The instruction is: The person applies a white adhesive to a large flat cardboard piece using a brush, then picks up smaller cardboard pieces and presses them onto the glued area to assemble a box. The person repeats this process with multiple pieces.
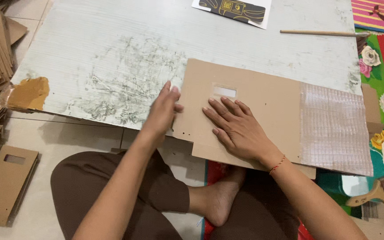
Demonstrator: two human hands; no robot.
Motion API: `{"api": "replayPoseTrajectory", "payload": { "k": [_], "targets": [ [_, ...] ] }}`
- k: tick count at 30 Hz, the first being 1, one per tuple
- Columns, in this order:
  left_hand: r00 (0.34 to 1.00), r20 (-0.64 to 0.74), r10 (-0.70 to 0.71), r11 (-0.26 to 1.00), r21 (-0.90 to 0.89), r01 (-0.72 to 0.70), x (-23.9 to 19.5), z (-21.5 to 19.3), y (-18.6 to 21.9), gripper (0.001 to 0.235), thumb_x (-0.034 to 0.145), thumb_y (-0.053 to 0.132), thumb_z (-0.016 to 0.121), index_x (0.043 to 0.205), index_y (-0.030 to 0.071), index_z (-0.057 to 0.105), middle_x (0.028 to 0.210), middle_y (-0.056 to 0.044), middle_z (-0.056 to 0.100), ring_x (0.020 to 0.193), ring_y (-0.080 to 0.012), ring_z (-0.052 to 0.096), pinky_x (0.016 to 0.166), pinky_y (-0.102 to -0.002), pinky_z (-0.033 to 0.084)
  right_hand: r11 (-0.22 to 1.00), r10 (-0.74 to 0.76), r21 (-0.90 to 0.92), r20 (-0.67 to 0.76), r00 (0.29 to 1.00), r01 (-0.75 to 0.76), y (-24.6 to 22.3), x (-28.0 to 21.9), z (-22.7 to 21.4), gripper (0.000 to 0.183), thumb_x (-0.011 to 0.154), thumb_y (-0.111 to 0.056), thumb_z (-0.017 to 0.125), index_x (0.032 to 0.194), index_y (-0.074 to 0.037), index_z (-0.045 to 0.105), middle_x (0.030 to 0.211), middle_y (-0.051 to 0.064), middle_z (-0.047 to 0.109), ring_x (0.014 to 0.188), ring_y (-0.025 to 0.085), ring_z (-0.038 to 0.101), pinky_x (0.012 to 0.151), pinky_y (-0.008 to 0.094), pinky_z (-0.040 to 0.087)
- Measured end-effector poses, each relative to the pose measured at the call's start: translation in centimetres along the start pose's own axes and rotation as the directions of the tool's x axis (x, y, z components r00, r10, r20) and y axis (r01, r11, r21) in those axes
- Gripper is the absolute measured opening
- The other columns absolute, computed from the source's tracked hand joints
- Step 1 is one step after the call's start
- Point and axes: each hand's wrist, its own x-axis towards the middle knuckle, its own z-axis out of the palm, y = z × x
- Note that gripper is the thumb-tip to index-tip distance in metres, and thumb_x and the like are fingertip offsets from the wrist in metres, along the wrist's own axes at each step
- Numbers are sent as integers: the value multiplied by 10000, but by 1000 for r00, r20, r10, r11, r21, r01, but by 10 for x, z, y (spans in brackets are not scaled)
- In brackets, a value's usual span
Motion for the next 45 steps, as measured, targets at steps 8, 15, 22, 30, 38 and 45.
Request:
{"api": "replayPoseTrajectory", "payload": {
  "k": [8, 15, 22, 30, 38, 45],
  "targets": [
    [937, 348, 42, 900, -421, 116, 3, 11, -15, 984, 939, 766, 138, 1668, 105, 124, 1703, -274, 102, 1547, -493, 79, 1147, -748, 43, 1000, 28, 6, 18, 999, -28, -3, 2, -4, 588, 1028, -447, 331, 1602, -324, 373, 1651, 21, 364, 1475, 351, 346, 1182, 527, 208],
    [794, 290, 535, 789, 164, -592, -20, 80, -14, 619, 1090, 98, 237, 1583, -160, -32, 1645, -438, -72, 1524, -540, -89, 1260, -548, -72, 983, -6, 180, -112, 994, 26, 19, -9, 11, 392, 936, -358, 479, 1179, -169, 722, 1463, 88, 582, 1439, 354, 458, 1205, 533, 275],
    [919, 210, 335, 620, 686, -382, -18, 123, -35, 748, 1023, 365, 413, 1534, -167, 292, 1636, -369, 248, 1565, -475, 150, 1287, -522, 69, 945, -81, 291, -229, 970, 148, 30, 63, -23, 378, 1062, -222, 456, 1281, -21, 690, 1382, 206, 641, 1376, 433, 519, 1172, 599, 317],
    [743, -243, 624, 774, 322, -545, -13, 103, -40, 684, 1023, 594, 154, 1127, 111, 627, 990, -20, 500, 1008, -240, 533, 970, -435, 438, 991, -64, -127, -172, 983, 42, 24, 65, 8, 590, 1057, -315, 452, 1577, -35, 440, 1596, 218, 453, 1471, 479, 353, 1171, 607, 272],
    [995, -10, 104, 812, 578, -79, 10, 86, 3, 727, 914, 94, 689, 1565, 264, 415, 1178, -110, 542, 1169, -304, 448, 1000, -454, 380, 790, -165, 572, -144, 976, 218, -93, -112, -15, 363, 1008, -123, 558, 1338, 18, 609, 1409, 219, 638, 1314, 375, 624, 1167, 588, 370],
    [537, -20, 843, 537, 80, -840, -75, 73, 15, 515, 1005, -175, 454, 1417, 101, 593, 1179, -137, 575, 1062, -274, 669, 1030, -341, 575, 407, 337, 869, 144, 930, -282, -92, -160, 44, 328, 987, -260, 566, 1135, -151, 837, 926, -39, 867, 808, 63, 735, 751, 243, 545]
  ]
}}
